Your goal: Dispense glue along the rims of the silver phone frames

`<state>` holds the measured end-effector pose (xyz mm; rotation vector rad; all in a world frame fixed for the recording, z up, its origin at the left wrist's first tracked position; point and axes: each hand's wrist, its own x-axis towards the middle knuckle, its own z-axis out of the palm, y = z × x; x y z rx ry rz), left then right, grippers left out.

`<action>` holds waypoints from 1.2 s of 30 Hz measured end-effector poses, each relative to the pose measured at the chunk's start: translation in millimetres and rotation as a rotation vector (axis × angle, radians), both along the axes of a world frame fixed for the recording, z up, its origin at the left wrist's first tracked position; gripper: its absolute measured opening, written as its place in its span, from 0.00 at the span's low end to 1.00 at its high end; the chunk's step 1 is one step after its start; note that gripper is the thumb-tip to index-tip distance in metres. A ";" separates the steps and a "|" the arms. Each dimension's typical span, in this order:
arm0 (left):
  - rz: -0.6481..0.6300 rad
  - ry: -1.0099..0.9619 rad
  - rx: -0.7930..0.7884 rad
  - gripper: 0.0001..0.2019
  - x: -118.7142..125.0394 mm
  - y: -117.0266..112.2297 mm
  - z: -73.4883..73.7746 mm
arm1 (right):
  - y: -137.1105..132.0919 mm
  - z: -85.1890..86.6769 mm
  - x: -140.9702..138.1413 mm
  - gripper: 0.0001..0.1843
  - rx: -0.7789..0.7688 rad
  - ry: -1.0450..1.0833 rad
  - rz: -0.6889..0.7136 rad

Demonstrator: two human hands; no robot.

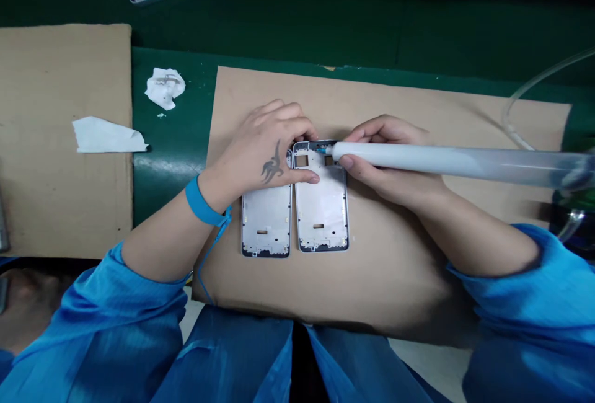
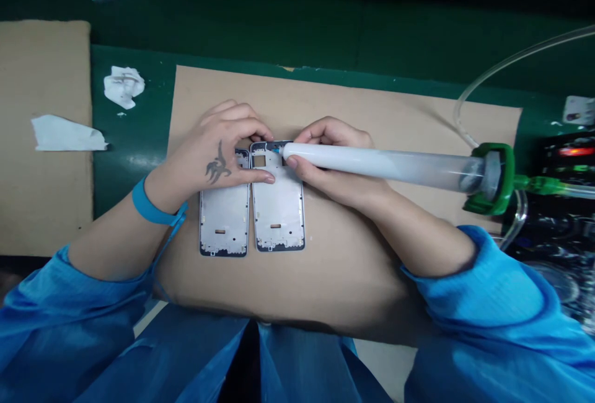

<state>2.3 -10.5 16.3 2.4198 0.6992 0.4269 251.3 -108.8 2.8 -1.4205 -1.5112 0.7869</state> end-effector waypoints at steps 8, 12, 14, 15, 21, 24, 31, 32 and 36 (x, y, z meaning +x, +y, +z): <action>0.018 0.058 -0.012 0.35 1.8 -0.2 2.4 | -0.8 1.3 3.1 0.21 0.011 -0.026 -0.006; 0.001 0.033 0.029 0.34 1.7 -0.4 0.9 | -1.8 4.8 3.0 0.20 0.030 -0.022 -0.004; -0.004 0.024 0.035 0.34 1.9 0.1 0.5 | -2.4 6.4 3.0 0.20 0.026 -0.022 -0.004; -0.006 0.027 0.026 0.35 2.1 0.6 0.5 | -2.7 6.9 3.2 0.19 0.015 -0.026 -0.005; -0.008 0.050 -0.015 0.37 3.1 3.2 1.1 | -3.3 6.0 6.0 0.20 0.002 -0.036 -0.001; -0.015 0.061 0.004 0.36 2.8 3.0 1.7 | -2.9 4.8 7.5 0.18 0.012 -0.027 0.016; -0.015 0.021 0.090 0.32 1.9 1.2 -2.1 | -1.7 2.5 8.3 0.16 0.051 -0.027 0.008; -0.017 0.014 0.099 0.32 2.0 1.2 -2.8 | -1.7 2.5 8.0 0.17 0.052 -0.024 0.005; -0.022 0.023 0.103 0.33 2.0 2.4 -4.1 | -1.8 2.6 7.1 0.18 0.028 -0.023 -0.004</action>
